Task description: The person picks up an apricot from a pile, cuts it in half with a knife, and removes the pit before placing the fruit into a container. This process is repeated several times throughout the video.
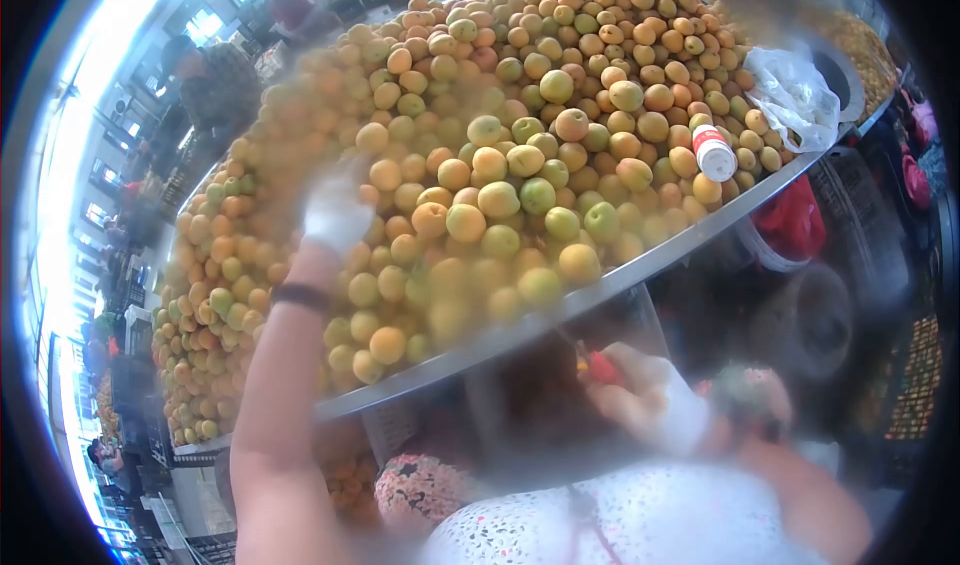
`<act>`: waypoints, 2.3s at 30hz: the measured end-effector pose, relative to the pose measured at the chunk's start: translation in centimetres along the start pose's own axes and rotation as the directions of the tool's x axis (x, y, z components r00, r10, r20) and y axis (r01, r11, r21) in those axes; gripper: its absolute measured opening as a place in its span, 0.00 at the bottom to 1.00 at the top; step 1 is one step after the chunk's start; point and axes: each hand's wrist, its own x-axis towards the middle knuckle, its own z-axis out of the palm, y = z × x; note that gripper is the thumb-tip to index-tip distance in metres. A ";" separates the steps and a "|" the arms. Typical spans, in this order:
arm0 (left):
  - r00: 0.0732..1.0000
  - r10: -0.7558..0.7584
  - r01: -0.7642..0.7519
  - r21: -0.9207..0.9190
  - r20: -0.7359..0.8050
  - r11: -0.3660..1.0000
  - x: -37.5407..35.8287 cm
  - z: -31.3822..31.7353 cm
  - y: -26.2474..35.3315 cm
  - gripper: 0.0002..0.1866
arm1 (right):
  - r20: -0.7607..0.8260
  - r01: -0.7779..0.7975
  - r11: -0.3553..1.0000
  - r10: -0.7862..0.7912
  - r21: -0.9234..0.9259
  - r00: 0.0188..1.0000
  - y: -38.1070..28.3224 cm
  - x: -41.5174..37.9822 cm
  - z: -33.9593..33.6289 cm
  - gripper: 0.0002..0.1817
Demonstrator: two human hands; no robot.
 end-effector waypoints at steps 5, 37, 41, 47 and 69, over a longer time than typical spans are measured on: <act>0.964 -0.068 -0.017 0.313 0.258 0.950 3.5 1.5 3.5 0.28 | 0.011 -0.083 0.996 0.083 0.023 0.997 0.4 1.0 -0.3 0.12; 0.979 -0.103 0.101 -0.855 0.177 -0.509 -28.8 -16.1 24.3 0.29 | -0.082 0.618 0.781 -0.624 -0.089 0.777 -4.8 -11.5 5.8 0.08; 0.943 -0.225 0.134 -0.898 0.246 -0.419 -27.6 -12.9 20.0 0.25 | -0.143 0.549 0.834 -0.550 -0.045 0.823 -4.1 -11.5 5.0 0.09; 0.848 -0.405 0.232 -0.928 0.340 -0.292 -23.6 -4.6 13.6 0.23 | -0.152 0.396 0.916 -0.384 0.057 0.911 -1.6 -9.2 3.0 0.09; 0.946 -0.111 0.118 -0.006 0.306 0.993 -2.8 0.0 10.2 0.25 | -0.090 0.046 0.948 -0.018 0.316 0.996 1.7 -0.7 -0.9 0.08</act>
